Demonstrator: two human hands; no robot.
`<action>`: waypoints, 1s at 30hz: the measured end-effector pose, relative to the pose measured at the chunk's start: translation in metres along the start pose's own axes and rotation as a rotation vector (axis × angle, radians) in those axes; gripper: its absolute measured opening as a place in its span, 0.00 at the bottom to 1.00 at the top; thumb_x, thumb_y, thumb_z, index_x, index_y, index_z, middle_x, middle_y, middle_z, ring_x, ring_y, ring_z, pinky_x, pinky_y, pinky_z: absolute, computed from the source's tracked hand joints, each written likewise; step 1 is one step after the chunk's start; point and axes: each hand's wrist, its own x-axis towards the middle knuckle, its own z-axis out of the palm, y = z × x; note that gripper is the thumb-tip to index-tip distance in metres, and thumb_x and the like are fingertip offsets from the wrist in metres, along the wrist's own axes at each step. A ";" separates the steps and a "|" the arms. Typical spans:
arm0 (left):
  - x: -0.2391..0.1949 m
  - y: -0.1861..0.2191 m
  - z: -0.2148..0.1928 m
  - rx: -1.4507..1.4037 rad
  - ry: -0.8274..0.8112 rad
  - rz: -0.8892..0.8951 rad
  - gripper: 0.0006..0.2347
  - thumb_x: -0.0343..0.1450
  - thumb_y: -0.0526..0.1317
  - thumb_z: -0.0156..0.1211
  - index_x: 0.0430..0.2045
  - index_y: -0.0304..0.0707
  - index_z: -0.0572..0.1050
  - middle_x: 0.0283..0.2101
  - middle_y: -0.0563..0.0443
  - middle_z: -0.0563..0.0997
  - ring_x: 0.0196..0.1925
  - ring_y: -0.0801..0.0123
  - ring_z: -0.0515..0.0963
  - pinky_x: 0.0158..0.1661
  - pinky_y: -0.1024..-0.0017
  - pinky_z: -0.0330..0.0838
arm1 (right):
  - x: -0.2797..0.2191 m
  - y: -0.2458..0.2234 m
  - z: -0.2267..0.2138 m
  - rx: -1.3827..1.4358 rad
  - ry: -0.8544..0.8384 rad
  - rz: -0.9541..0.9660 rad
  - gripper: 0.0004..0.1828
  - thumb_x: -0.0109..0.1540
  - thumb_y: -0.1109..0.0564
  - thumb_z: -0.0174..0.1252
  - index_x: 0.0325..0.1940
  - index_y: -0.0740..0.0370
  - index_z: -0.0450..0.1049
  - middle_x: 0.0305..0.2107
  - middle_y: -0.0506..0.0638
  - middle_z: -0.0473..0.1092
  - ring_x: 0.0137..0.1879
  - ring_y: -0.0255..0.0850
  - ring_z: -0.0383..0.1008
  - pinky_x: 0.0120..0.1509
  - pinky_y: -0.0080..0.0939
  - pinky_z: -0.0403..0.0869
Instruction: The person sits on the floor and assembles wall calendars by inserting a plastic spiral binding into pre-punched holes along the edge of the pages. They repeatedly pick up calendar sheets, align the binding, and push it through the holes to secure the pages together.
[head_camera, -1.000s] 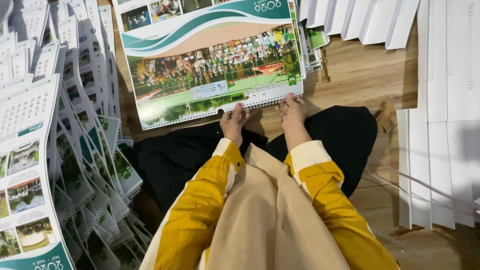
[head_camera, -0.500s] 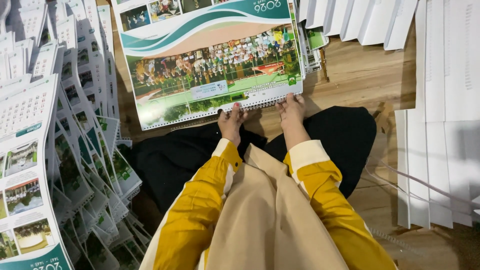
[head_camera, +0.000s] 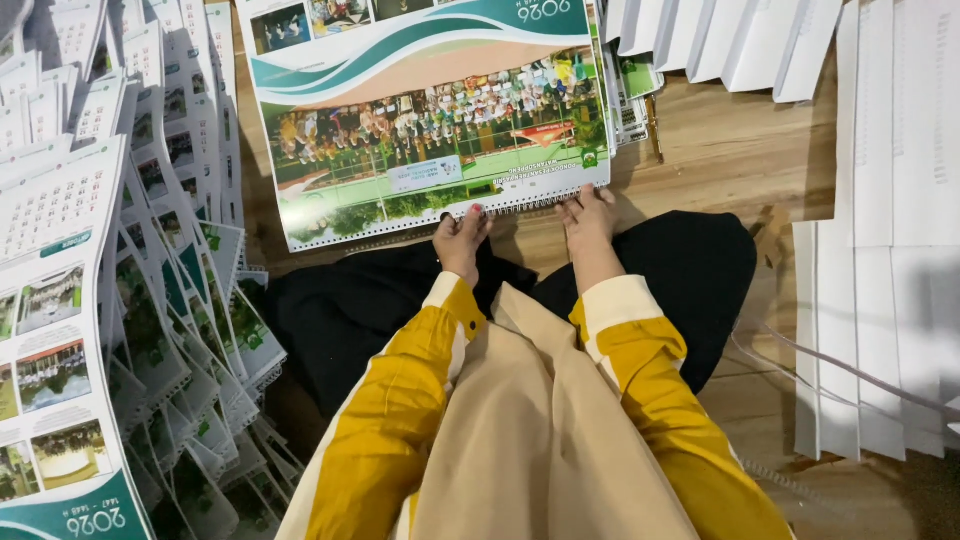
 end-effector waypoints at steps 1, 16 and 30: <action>0.000 0.001 0.001 -0.003 0.001 0.001 0.13 0.63 0.33 0.64 0.32 0.21 0.67 0.30 0.40 0.72 0.34 0.56 0.79 0.39 0.63 0.78 | -0.003 -0.002 0.002 -0.002 -0.002 -0.001 0.13 0.61 0.56 0.51 0.48 0.50 0.57 0.40 0.56 0.60 0.46 0.50 0.67 0.43 0.51 0.79; -0.005 -0.005 0.006 0.027 0.089 0.013 0.20 0.58 0.34 0.69 0.36 0.24 0.64 0.29 0.48 0.65 0.27 0.62 0.79 0.35 0.67 0.80 | 0.003 0.002 -0.009 0.005 -0.146 0.051 0.19 0.58 0.61 0.55 0.46 0.55 0.53 0.36 0.54 0.59 0.48 0.56 0.66 0.48 0.59 0.75; -0.025 0.027 0.019 0.040 -0.033 -0.086 0.14 0.57 0.34 0.70 0.27 0.29 0.69 0.26 0.49 0.69 0.29 0.63 0.78 0.33 0.71 0.77 | -0.015 -0.002 0.001 -0.067 -0.064 -0.006 0.15 0.59 0.57 0.54 0.41 0.51 0.53 0.29 0.48 0.59 0.34 0.42 0.68 0.36 0.41 0.80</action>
